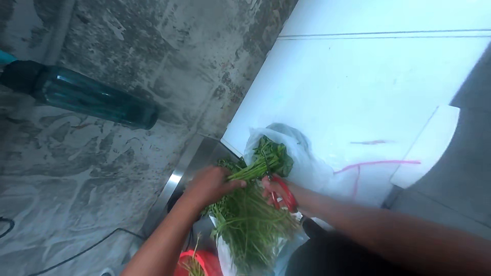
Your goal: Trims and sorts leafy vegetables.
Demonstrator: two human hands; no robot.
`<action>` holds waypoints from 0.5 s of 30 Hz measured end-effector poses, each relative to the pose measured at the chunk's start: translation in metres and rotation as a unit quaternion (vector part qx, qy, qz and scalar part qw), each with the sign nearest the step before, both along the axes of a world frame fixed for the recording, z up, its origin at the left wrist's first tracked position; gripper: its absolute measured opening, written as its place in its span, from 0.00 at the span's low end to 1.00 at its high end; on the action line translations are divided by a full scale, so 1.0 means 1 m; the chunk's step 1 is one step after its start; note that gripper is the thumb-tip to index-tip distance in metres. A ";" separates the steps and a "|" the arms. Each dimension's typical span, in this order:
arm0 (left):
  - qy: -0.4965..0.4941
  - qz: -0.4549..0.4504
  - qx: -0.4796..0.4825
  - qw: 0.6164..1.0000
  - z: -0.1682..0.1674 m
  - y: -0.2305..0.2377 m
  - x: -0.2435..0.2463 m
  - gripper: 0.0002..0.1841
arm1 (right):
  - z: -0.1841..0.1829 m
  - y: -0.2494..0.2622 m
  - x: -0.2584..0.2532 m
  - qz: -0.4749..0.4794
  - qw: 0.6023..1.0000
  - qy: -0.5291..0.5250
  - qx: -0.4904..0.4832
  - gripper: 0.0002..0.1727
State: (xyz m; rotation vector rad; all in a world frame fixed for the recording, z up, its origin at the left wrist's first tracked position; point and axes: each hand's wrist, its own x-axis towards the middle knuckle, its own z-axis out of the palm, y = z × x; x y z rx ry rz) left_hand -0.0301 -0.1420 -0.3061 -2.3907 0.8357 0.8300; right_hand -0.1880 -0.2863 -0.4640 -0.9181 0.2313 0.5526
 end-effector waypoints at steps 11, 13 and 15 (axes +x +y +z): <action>-0.036 -0.093 0.020 0.995 -0.002 -0.017 0.016 0.30 | -0.012 0.007 0.003 -0.118 0.993 0.027 -0.007 0.21; -0.028 -0.099 0.016 0.995 -0.002 -0.020 0.016 0.30 | -0.015 0.006 0.007 -0.127 0.991 0.033 0.010 0.22; -0.040 -0.098 0.026 0.994 -0.001 -0.023 0.017 0.30 | -0.015 0.004 0.013 -0.151 0.987 0.054 -0.004 0.21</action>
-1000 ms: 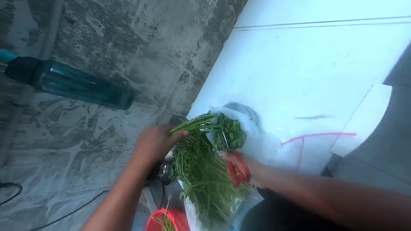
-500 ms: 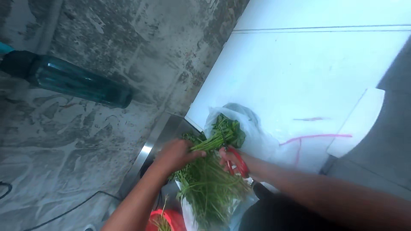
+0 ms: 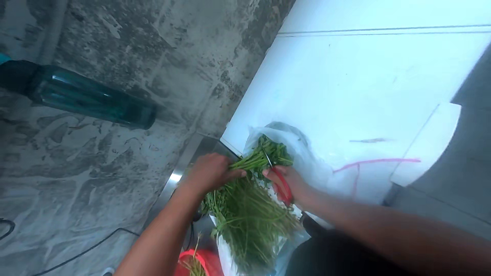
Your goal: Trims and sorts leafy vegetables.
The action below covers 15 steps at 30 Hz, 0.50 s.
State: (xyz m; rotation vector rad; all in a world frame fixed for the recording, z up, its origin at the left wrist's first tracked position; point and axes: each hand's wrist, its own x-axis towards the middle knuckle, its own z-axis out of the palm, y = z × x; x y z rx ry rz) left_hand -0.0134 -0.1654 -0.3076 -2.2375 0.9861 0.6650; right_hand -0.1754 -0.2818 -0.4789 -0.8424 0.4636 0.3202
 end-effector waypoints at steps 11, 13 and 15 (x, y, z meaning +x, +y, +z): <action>-0.001 0.247 -0.177 0.953 0.006 0.009 0.012 0.33 | 0.003 0.005 -0.029 0.107 0.989 -0.094 0.043 0.30; 0.041 0.293 -0.222 0.929 0.004 0.008 0.006 0.31 | 0.004 0.009 -0.032 0.141 0.982 -0.126 0.012 0.36; 0.084 0.310 -0.232 0.918 -0.001 0.006 -0.006 0.30 | 0.007 0.010 -0.027 0.148 0.980 -0.131 -0.018 0.41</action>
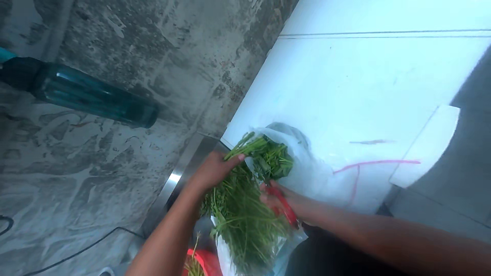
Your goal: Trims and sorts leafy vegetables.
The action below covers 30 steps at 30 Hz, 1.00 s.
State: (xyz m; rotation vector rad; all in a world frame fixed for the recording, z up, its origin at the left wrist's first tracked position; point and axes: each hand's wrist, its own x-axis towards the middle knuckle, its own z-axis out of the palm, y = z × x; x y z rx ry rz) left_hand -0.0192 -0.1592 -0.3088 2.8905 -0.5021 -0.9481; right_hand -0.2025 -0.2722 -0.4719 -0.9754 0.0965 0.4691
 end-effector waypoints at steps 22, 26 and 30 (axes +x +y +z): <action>-0.021 -0.211 0.190 0.959 -0.029 -0.022 0.003 0.30 | -0.006 -0.018 0.022 -0.134 0.981 0.127 -0.063 0.17; 0.007 -0.108 0.123 0.987 -0.034 -0.006 0.020 0.30 | -0.012 -0.025 0.016 -0.105 0.986 0.128 -0.001 0.22; 0.066 0.006 -0.027 0.997 -0.026 0.005 0.020 0.23 | -0.007 -0.020 0.000 -0.054 0.996 0.072 0.016 0.25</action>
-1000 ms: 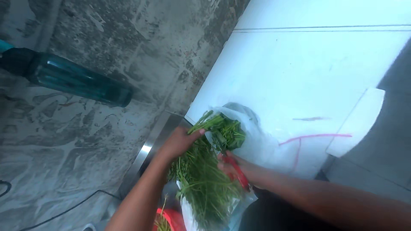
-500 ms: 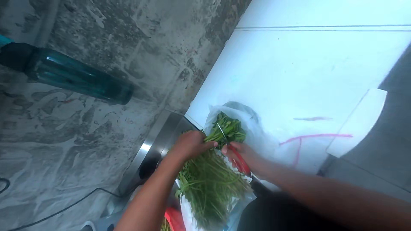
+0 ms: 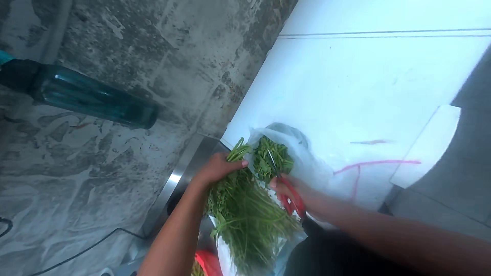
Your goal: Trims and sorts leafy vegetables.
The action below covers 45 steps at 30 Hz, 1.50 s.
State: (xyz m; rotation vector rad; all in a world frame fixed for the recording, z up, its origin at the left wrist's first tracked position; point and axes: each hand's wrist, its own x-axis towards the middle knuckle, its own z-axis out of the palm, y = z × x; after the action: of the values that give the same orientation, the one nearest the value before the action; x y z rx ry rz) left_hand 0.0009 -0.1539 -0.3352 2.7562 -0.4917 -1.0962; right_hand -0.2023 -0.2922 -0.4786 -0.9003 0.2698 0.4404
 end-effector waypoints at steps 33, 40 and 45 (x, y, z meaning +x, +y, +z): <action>0.022 0.114 -0.103 0.988 -0.057 -0.003 -0.055 0.16 | 0.007 -0.008 -0.023 0.016 0.996 0.009 -0.093 0.22; 0.287 0.389 -0.410 0.774 -0.065 0.013 -0.086 0.09 | -0.001 -0.016 -0.049 0.041 0.979 -0.042 -0.197 0.35; 0.364 0.418 -0.497 0.668 -0.078 0.033 -0.110 0.17 | -0.004 -0.033 -0.068 0.040 0.969 -0.051 -0.240 0.41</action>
State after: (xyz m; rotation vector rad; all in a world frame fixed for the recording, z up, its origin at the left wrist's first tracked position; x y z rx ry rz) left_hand -0.1093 -0.1212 -0.4134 1.1371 0.2589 -1.0355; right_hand -0.2701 -0.3250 -0.4827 -1.4083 0.2502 0.4082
